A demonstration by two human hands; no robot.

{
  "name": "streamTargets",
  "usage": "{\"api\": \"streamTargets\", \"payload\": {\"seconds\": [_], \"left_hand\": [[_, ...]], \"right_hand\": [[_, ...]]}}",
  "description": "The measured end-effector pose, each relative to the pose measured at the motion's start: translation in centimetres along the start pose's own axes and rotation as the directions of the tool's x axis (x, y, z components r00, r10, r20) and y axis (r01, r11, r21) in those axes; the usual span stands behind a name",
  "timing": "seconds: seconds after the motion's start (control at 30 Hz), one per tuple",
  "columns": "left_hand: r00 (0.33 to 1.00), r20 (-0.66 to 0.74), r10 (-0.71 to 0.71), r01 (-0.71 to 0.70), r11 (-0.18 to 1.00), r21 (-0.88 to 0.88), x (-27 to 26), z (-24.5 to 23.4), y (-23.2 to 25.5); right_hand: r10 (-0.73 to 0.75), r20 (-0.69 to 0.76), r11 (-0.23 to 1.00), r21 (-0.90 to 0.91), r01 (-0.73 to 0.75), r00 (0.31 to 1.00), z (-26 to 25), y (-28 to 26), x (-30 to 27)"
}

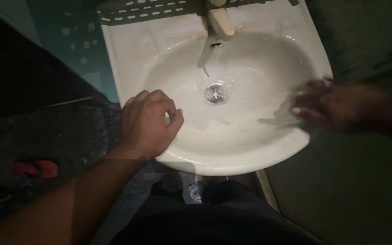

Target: The person scrubs the surface and faucet of a sink using a cloth.

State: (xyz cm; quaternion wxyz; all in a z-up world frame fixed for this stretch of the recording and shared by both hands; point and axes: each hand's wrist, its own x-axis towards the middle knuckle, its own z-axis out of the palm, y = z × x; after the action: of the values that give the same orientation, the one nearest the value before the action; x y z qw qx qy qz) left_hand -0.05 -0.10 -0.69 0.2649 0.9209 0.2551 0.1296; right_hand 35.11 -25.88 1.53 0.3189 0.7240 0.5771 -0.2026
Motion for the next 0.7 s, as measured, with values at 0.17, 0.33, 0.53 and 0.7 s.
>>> {"api": "streamTargets", "payload": {"seconds": [0.17, 0.33, 0.53, 0.7], "left_hand": [[0.999, -0.015, 0.044, -0.044, 0.999, 0.013, -0.2, -0.2, -0.2], [0.999, -0.036, 0.027, -0.027, 1.0, -0.003, -0.1, 0.1, -0.1], [0.999, -0.043, 0.008, -0.008, 1.0, 0.009, -0.1, 0.2, -0.2], [0.996, -0.079, 0.032, -0.032, 0.999, 0.0, -0.2, 0.2, -0.2]], "right_hand": [[-0.446, -0.225, 0.785, -0.562, 0.258, 0.866, 1.8, 2.0, 2.2], [-0.234, 0.151, 0.85, -0.448, 0.278, 0.96, -1.8, -5.1, 0.1], [-0.083, 0.29, 0.867, 0.493, -0.074, 0.953, -8.1, -17.5, -1.7], [-0.328, 0.129, 0.613, 0.783, 0.107, 0.936, -10.1, -19.4, -2.2]]}}
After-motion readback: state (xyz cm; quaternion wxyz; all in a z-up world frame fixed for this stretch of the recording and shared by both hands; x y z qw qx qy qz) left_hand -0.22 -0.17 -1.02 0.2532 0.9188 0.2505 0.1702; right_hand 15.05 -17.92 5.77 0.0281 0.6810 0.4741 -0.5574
